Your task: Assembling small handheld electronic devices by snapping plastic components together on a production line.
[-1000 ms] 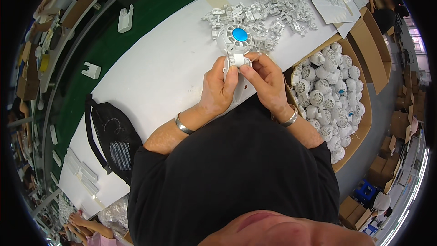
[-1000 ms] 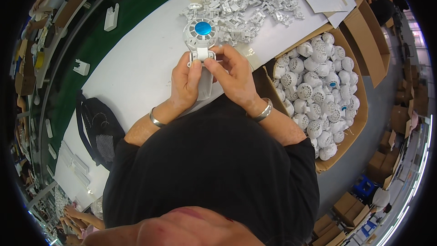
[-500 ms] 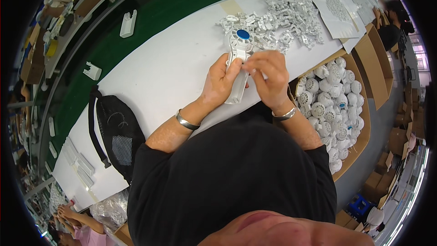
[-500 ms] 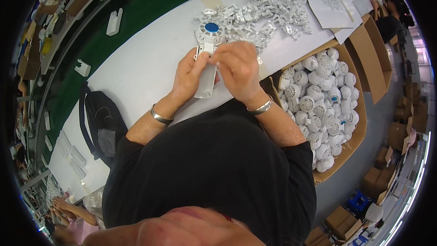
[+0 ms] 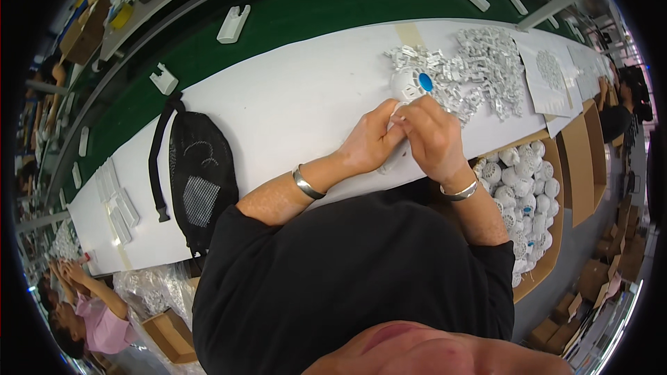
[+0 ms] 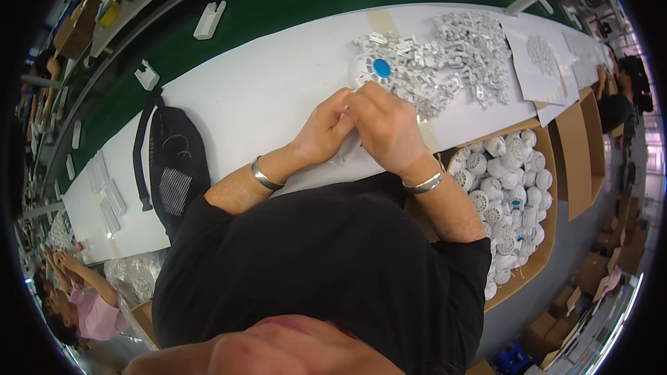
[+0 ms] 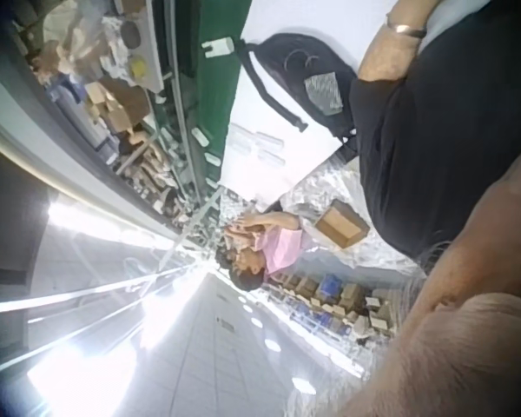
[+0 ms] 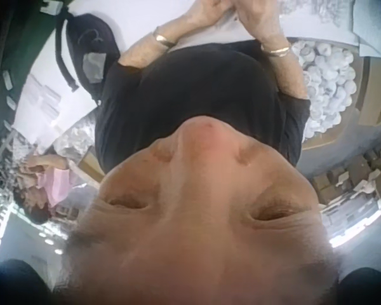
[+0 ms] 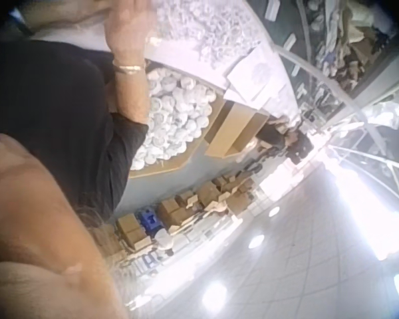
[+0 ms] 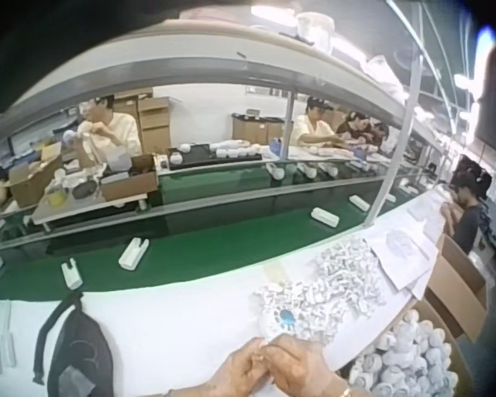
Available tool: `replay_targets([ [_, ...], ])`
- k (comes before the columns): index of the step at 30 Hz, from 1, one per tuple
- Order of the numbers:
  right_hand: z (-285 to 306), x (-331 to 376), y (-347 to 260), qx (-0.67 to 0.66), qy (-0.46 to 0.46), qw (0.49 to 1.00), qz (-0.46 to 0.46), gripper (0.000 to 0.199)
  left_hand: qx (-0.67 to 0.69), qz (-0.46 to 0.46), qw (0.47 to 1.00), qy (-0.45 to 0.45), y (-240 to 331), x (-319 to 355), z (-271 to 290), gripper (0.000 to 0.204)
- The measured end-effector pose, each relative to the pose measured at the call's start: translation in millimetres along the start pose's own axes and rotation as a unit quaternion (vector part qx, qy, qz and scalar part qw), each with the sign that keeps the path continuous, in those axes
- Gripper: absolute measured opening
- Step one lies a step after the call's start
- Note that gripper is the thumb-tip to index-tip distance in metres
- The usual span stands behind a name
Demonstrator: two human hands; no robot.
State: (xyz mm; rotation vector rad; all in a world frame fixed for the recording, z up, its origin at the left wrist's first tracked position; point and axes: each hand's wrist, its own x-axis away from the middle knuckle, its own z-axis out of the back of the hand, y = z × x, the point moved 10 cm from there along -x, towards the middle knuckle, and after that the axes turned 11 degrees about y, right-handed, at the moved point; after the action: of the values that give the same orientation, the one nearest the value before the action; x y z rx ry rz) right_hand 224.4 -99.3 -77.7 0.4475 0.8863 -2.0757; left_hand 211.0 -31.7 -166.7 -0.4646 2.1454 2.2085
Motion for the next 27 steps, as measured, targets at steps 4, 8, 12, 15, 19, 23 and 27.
replay_targets([
  [4,-5,-5,-3,-0.032,0.015,0.999,0.033,0.017,0.020,0.072,0.995,-0.068,-27,-8,-6,0.024],
  [8,-3,-26,-4,-0.040,0.022,0.999,-0.003,0.027,-0.027,0.083,0.996,-0.028,-35,-40,14,0.028],
  [12,35,-25,-8,-0.015,0.097,0.995,-0.003,0.039,-0.113,0.058,0.987,0.101,-70,-128,76,0.035],
  [15,31,16,31,-0.021,0.030,0.992,-0.117,0.030,-0.090,0.097,0.970,0.205,-96,-191,135,0.035],
  [19,45,76,56,-0.001,0.036,0.982,-0.185,0.016,-0.140,0.082,0.953,0.255,-154,-250,198,0.039],
  [23,69,121,70,0.010,0.100,0.959,-0.264,0.010,-0.104,0.166,0.948,0.250,-188,-268,233,0.037],
  [27,52,130,74,-0.017,0.103,0.930,-0.352,0.009,-0.120,0.192,0.936,0.268,-203,-253,275,0.033],
])
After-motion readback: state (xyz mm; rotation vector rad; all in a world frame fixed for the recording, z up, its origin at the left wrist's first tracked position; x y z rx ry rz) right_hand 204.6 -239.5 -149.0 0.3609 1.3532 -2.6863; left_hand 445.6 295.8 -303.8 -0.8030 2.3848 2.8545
